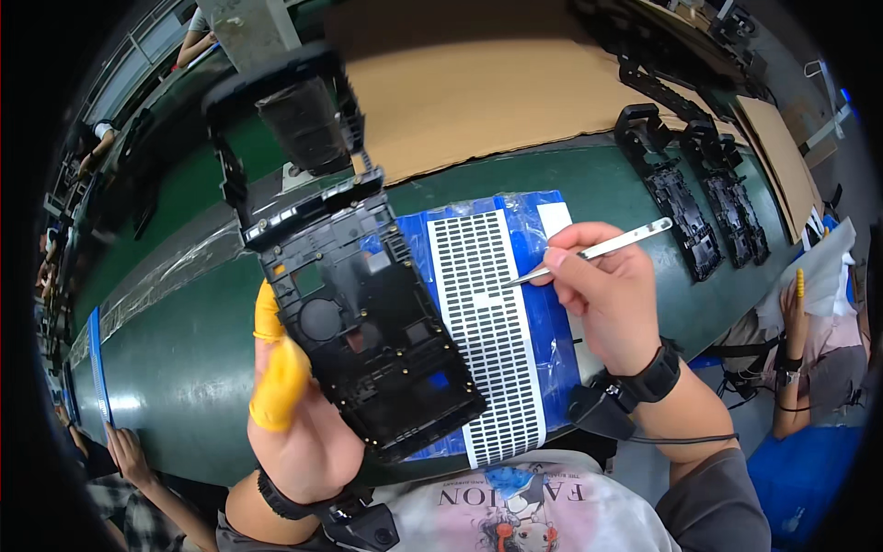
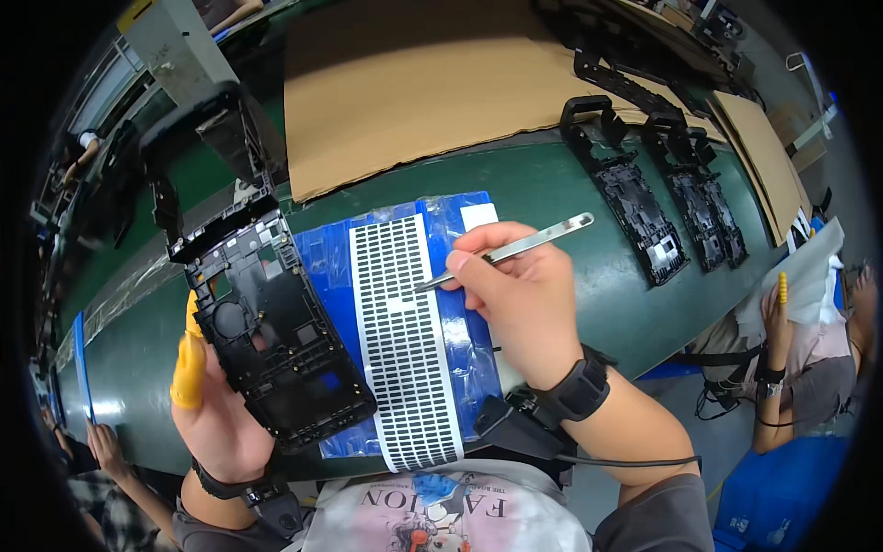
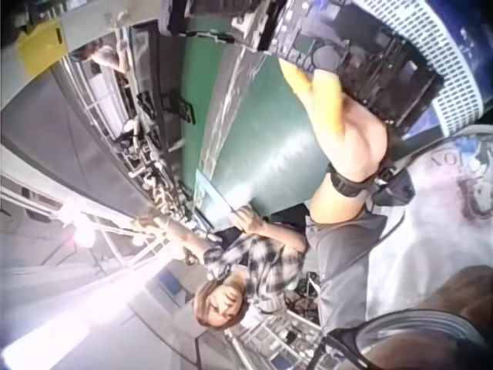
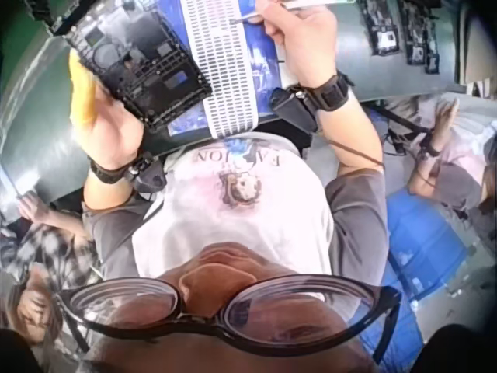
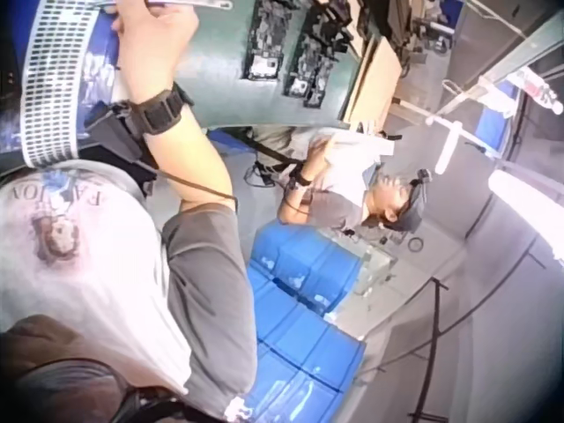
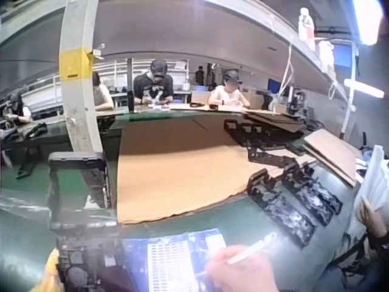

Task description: Assembling plastic internal components and applying labels to electronic device casings.

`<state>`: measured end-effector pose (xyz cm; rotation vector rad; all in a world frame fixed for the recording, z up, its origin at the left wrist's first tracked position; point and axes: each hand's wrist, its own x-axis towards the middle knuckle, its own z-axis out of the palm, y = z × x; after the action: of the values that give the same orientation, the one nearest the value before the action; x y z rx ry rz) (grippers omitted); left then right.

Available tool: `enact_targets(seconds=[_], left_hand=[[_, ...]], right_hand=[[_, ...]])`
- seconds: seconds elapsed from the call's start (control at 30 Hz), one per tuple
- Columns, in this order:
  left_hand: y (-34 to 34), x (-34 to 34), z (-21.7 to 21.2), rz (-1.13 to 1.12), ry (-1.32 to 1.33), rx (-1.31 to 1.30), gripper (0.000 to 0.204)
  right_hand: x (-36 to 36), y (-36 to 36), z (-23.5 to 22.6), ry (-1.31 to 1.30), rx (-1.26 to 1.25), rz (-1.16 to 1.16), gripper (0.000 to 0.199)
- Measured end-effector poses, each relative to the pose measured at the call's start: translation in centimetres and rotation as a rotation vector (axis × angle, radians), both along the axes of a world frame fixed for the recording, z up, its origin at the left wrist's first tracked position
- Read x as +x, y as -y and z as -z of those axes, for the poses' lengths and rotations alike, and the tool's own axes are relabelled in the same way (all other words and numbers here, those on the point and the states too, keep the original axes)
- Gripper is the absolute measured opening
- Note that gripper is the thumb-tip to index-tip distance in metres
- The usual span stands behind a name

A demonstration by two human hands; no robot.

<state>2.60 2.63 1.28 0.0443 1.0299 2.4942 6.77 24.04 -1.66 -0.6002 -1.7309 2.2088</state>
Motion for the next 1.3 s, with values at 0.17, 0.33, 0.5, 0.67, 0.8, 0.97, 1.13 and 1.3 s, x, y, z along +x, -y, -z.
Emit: enact_targets(seconds=[0.17,0.33,0.5,0.67,0.8,0.97,1.13,1.3], left_hand=[[-0.5,-0.6,0.5,-0.089,0.079,-0.026,0.036],[-0.5,-0.5,0.3,-0.068,0.093,-0.007,0.035],[-0.4,-0.6,0.4,-0.09,0.084,-0.016,0.036],[-0.3,-0.2,0.6,-0.091,0.086,-0.077,0.039],[-0.3,-0.1,1.3,0.028,0.168,-0.015,0.04],[-0.7,0.6,0.7,0.075,0.188,-0.024,0.039],[-0.3,0.6,0.8,0.087,0.18,0.006,0.037],[-0.3,0.7,0.9,0.079,0.199,0.018,0.036]], right_hand=[[0.0,0.1,0.6,-0.008,0.041,-0.054,0.012],[-0.1,0.1,0.7,0.008,0.056,-0.046,0.013],[-0.1,0.3,0.7,0.007,0.061,-0.045,0.013],[0.0,0.3,0.1,-0.004,0.006,-0.067,0.013],[1.4,2.6,-2.5,-0.085,-0.068,-0.117,0.015],[1.4,5.7,-3.1,-0.166,-0.177,-0.271,0.018],[1.0,6.4,-2.4,-0.159,-0.198,-0.27,0.018],[1.1,6.0,-2.2,-0.172,-0.199,-0.269,0.017]])
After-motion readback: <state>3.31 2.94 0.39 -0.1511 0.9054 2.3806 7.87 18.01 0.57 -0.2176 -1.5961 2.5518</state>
